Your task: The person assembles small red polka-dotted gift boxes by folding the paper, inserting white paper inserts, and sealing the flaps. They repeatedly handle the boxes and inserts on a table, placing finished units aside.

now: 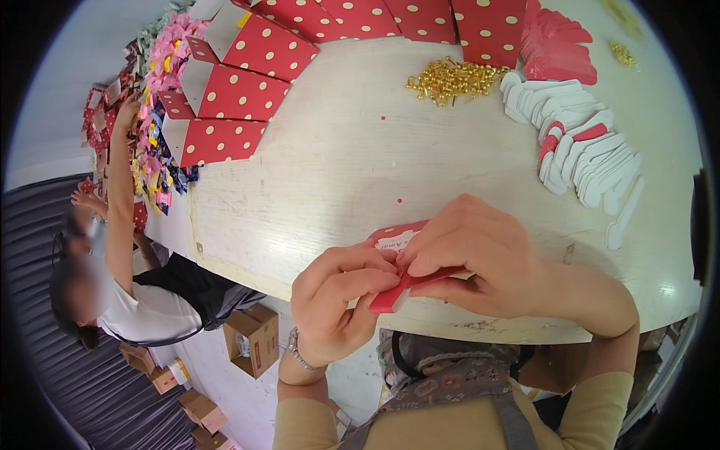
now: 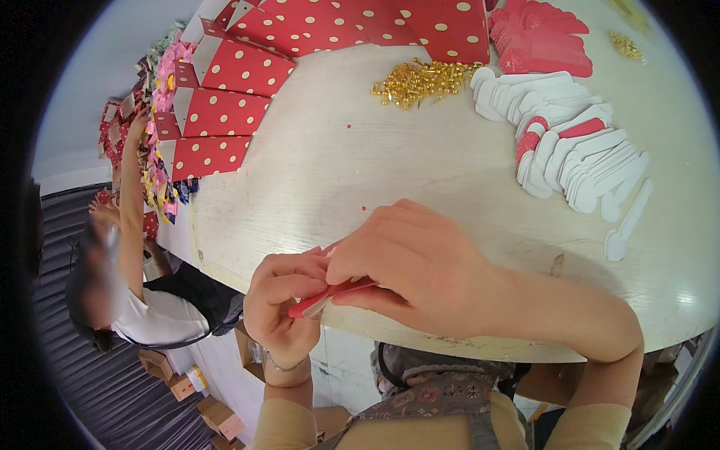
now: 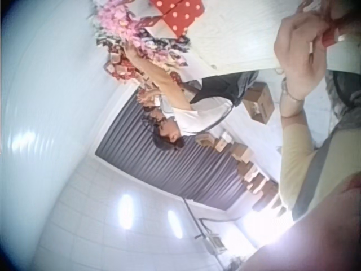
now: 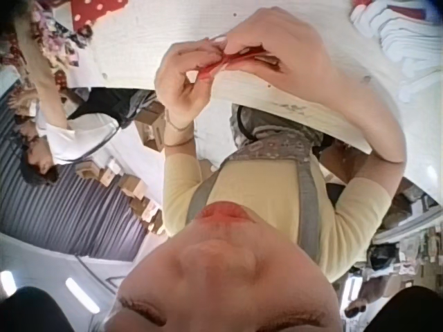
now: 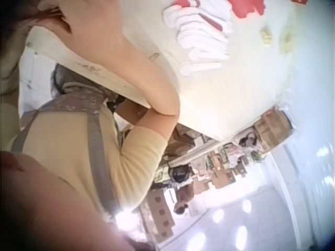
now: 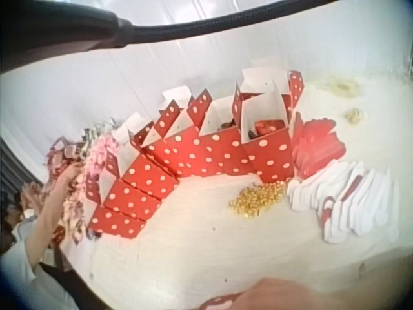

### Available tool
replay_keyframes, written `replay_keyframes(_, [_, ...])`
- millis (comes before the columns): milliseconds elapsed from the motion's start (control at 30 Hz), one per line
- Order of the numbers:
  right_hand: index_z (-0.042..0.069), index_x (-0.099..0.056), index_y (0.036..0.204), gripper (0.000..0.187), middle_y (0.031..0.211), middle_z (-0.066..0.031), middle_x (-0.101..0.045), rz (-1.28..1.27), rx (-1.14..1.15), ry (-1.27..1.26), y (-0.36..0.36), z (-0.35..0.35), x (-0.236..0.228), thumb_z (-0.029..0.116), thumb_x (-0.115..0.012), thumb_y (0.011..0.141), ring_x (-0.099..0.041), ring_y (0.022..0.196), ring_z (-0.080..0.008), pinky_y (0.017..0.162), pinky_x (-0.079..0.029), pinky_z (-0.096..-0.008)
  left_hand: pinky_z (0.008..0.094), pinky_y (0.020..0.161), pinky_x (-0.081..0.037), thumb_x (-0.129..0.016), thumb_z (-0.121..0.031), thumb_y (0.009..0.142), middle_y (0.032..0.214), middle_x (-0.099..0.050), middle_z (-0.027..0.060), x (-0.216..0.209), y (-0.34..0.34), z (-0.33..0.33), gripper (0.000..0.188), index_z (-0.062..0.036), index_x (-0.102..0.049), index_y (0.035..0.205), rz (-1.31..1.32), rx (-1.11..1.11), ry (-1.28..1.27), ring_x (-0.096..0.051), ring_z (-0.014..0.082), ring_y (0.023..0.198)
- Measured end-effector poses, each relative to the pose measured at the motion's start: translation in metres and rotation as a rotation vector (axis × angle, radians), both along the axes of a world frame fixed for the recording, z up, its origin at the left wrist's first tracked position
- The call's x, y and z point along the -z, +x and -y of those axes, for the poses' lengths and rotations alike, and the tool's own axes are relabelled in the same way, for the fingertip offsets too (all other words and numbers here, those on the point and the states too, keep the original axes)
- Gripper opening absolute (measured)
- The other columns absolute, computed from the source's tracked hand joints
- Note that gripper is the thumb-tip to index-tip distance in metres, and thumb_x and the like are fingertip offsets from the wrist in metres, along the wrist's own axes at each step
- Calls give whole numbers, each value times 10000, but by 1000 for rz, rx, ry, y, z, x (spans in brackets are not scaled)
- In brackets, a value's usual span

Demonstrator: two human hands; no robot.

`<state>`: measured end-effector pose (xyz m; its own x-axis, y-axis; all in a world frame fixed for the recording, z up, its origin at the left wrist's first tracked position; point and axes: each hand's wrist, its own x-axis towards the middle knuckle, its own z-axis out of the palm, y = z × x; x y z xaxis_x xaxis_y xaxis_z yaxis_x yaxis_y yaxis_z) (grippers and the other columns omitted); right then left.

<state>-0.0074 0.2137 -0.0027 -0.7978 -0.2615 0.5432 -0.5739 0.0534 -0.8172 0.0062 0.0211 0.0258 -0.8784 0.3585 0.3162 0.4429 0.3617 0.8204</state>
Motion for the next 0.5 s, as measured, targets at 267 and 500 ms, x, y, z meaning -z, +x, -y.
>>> replay_keyframes(267, [115,-573,826,285,738,18,-570,-61,18,137,2,-8,-9,114,-801,655,-527,748,-185,727,-410,-333,363,735,-520,-689,65,698,892,-647,88,3,-10,-1,234,-47,-620,891,-239,104,-44,-637,301,875])
replay_keyframes(500, [110,-574,826,259,752,12,-568,-7,-30,48,2,-5,-9,66,-782,678,-506,747,-204,691,-414,-330,298,652,-522,-694,67,718,882,-644,94,-3,-5,3,218,-27,-613,898,-59,79,-19,-630,241,795])
